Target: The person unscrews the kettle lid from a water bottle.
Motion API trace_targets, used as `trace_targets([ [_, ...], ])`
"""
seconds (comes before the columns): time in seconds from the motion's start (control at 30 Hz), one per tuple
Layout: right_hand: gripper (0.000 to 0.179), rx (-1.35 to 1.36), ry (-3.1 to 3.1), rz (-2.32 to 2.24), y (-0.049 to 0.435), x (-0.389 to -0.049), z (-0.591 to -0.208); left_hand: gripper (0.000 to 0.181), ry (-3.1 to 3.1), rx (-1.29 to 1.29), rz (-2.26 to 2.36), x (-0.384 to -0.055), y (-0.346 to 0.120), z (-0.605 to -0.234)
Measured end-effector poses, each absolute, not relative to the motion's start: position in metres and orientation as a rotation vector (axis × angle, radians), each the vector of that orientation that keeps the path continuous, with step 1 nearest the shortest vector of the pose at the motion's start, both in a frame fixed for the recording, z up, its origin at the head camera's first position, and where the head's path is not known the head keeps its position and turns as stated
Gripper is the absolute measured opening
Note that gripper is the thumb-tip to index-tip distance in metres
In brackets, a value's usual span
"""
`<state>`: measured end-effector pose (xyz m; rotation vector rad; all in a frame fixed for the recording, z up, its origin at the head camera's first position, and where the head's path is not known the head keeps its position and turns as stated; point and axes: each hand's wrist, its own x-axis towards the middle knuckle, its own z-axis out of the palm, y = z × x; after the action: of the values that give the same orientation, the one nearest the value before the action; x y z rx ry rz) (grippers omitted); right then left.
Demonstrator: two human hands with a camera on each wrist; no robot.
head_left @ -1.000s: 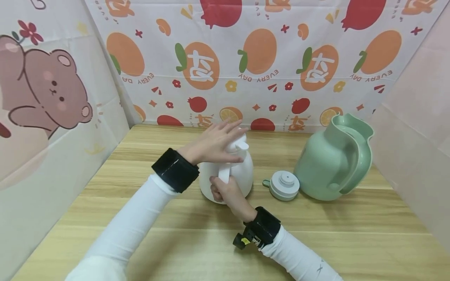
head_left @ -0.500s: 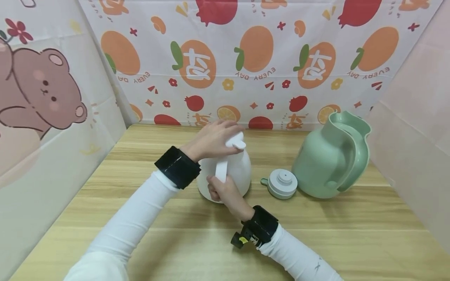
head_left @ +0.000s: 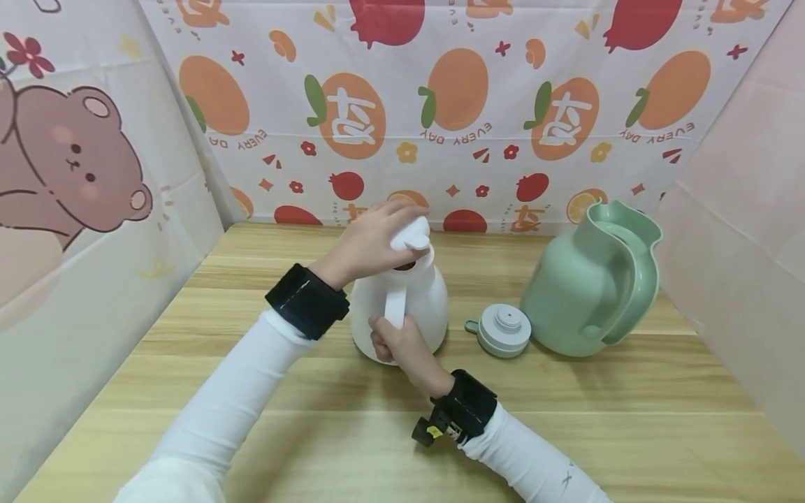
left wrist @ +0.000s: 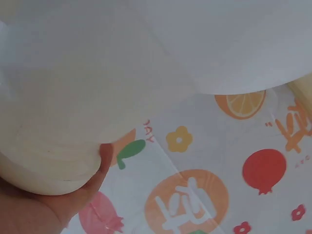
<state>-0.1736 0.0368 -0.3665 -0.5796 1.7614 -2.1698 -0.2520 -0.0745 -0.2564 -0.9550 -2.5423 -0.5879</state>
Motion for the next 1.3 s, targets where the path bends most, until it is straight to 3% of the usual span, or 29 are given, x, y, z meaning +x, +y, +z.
trace_targets([
  [0.57,0.035,-0.590,1.785,-2.187,0.037,-0.172,-0.368,0.044,-1.992,-0.707,-1.675,-0.242,-0.113,-0.288],
  [0.97,0.037,-0.600,1.833,-2.156,0.038,-0.172,-0.366,0.053,-1.586,-0.567,-2.360,-0.236,-0.127,-0.315],
  [1.3,0.039,-0.612,1.814,-2.180,0.037,-0.172,-0.368,0.048,-0.712,-0.578,-3.064,-0.228,-0.142,-0.331],
])
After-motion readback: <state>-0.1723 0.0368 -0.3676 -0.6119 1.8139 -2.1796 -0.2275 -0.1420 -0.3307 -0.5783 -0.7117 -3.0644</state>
